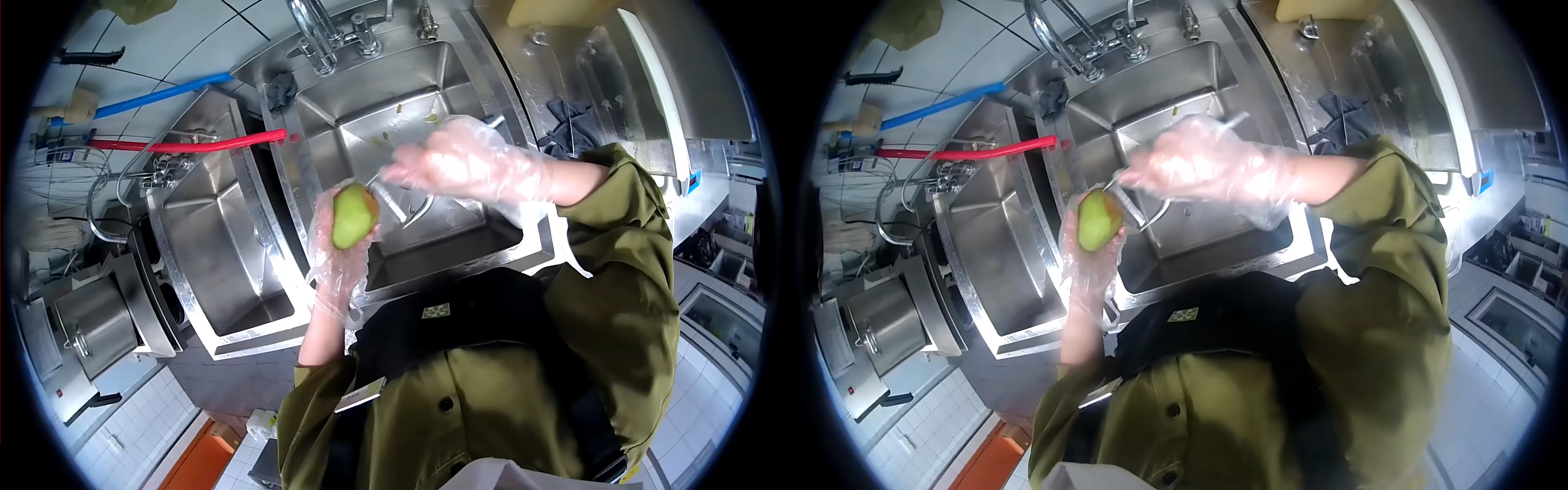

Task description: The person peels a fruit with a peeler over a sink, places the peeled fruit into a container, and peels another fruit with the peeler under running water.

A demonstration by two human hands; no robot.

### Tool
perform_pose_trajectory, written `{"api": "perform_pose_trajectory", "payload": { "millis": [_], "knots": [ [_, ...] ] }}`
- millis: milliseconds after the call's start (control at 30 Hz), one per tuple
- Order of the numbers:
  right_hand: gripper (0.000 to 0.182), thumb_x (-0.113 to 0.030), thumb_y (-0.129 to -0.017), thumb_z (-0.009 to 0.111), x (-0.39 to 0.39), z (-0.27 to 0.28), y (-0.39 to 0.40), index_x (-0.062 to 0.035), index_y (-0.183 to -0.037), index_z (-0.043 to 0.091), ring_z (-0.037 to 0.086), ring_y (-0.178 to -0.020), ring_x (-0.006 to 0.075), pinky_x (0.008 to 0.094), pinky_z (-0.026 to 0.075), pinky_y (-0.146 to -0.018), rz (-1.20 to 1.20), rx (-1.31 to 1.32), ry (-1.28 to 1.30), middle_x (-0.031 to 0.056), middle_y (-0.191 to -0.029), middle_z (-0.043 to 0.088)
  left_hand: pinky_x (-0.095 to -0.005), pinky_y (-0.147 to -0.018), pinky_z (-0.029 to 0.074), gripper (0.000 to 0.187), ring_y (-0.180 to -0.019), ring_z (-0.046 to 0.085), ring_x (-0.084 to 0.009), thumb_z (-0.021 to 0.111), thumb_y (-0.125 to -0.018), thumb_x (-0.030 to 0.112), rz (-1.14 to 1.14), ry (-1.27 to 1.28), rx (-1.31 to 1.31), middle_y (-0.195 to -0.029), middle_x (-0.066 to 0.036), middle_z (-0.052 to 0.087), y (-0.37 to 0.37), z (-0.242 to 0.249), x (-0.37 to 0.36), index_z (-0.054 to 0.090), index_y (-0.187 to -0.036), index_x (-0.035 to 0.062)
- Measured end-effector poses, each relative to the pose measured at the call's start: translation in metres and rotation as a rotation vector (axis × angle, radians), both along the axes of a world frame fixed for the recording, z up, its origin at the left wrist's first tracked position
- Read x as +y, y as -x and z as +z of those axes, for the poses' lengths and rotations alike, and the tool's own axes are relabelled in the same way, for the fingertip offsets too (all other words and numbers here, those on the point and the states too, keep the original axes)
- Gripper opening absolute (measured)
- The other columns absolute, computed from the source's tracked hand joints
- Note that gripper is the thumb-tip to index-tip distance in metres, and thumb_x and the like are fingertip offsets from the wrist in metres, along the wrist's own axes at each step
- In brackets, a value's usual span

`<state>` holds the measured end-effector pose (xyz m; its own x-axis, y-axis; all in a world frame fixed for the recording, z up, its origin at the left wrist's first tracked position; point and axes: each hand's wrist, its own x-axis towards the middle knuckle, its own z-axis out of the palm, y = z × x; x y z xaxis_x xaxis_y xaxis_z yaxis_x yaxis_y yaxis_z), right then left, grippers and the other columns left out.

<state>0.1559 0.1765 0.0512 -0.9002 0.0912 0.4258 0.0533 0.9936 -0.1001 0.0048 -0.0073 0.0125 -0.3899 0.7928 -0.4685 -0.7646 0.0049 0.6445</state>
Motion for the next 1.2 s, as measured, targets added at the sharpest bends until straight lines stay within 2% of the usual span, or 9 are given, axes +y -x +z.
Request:
{"api": "perform_pose_trajectory", "payload": {
  "millis": [33,333,367,500,667,833,933,1067,1200],
  "knots": [
    [0.037,-0.036,-0.084,0.062,-0.005,0.003,0.004,-0.0069,-0.065,0.049,0.051,-0.042,0.0206,0.0337,0.04,-0.039,0.049,0.282,-0.046,0.0069,-0.052,0.046,-0.0382,-0.079,0.051,0.04,-0.105,0.054,-0.0243,0.052,-0.09,0.036,0.024,-0.008,-0.001,-0.119,-0.007,0.051,-0.007,0.003,0.002,0.047,-0.121,0.0117],
    [0.034,-0.033,-0.087,0.057,0.047,-0.023,0.0,-0.0086,-0.064,0.056,0.054,-0.046,0.0279,0.039,0.04,-0.04,-0.084,-0.246,0.09,0.0111,-0.049,0.051,-0.0385,-0.071,0.052,0.043,-0.102,0.054,-0.0243,0.056,-0.086,0.038,0.072,-0.066,-0.092,-0.116,-0.008,0.053,-0.013,0.018,-0.009,0.047,-0.119,0.0126],
    [0.032,-0.033,-0.088,0.057,0.04,-0.008,0.001,-0.0089,-0.067,0.057,0.053,-0.046,0.0288,0.0414,0.038,-0.041,0.026,-0.155,0.411,0.0114,-0.048,0.049,-0.0335,-0.06,0.051,0.032,-0.093,0.058,-0.0254,0.05,-0.09,0.031,0.133,0.007,-0.084,-0.109,-0.01,0.057,-0.016,0.026,0.0,0.051,-0.114,0.0102],
    [0.027,-0.035,-0.087,0.058,0.01,0.006,0.013,-0.0114,-0.073,0.059,0.053,-0.044,0.0254,0.039,0.039,-0.042,0.226,0.195,0.189,0.0097,-0.055,0.054,-0.0322,-0.061,0.052,0.035,-0.09,0.058,-0.0243,0.055,-0.088,0.033,-0.049,-0.053,0.02,-0.109,-0.009,0.057,-0.012,0.013,0.002,0.05,-0.116,0.0131],
    [0.034,-0.043,-0.083,0.057,0.066,-0.055,0.013,-0.0108,-0.076,0.065,0.063,-0.062,0.0255,0.0367,0.048,-0.049,0.006,-0.319,0.013,0.0122,-0.065,0.06,-0.0398,-0.065,0.055,0.042,-0.095,0.057,-0.0262,0.064,-0.081,0.039,-0.158,-0.292,0.128,-0.104,-0.013,0.056,-0.006,0.006,-0.018,0.053,-0.111,0.0124],
    [0.047,-0.049,-0.091,0.043,0.025,-0.029,-0.001,-0.0079,-0.085,0.065,0.06,-0.077,0.0341,0.0387,0.048,-0.07,-0.135,-0.507,0.805,0.0148,-0.077,0.062,-0.0384,-0.075,0.053,0.041,-0.101,0.056,-0.0286,0.059,-0.085,0.036,0.279,0.032,-0.514,-0.108,-0.014,0.057,0.003,-0.01,0.003,0.052,-0.111,0.005],
    [0.044,-0.047,-0.092,0.041,0.005,-0.052,0.009,-0.0087,-0.092,0.064,0.058,-0.082,0.0322,0.0375,0.045,-0.071,0.025,-0.265,0.762,0.0149,-0.084,0.061,-0.0369,-0.079,0.051,0.038,-0.103,0.055,-0.0278,0.055,-0.088,0.033,0.261,0.005,-0.489,-0.11,-0.013,0.057,-0.009,-0.007,0.01,0.052,-0.111,0.0023],
    [0.037,-0.041,-0.093,0.046,0.005,-0.014,0.005,-0.0096,-0.081,0.061,0.058,-0.068,0.0297,0.0375,0.045,-0.059,0.08,-0.149,0.53,0.0145,-0.069,0.057,-0.041,-0.087,0.048,0.047,-0.107,0.054,-0.0266,0.044,-0.093,0.041,-0.083,0.063,0.016,-0.121,-0.011,0.052,-0.02,0.012,0.008,0.042,-0.127,0.0073],
    [0.036,-0.036,-0.087,0.058,0.001,-0.007,0.014,-0.0091,-0.064,0.048,0.046,-0.036,0.0311,0.0389,0.036,-0.035,0.066,0.014,0.275,0.0095,-0.04,0.041,-0.0366,-0.083,0.049,0.071,-0.101,0.057,-0.0228,0.059,-0.081,0.054,-0.194,-0.015,0.188,-0.118,-0.008,0.052,-0.016,-0.013,0.003,0.037,-0.132,0.0096]
  ]
}}
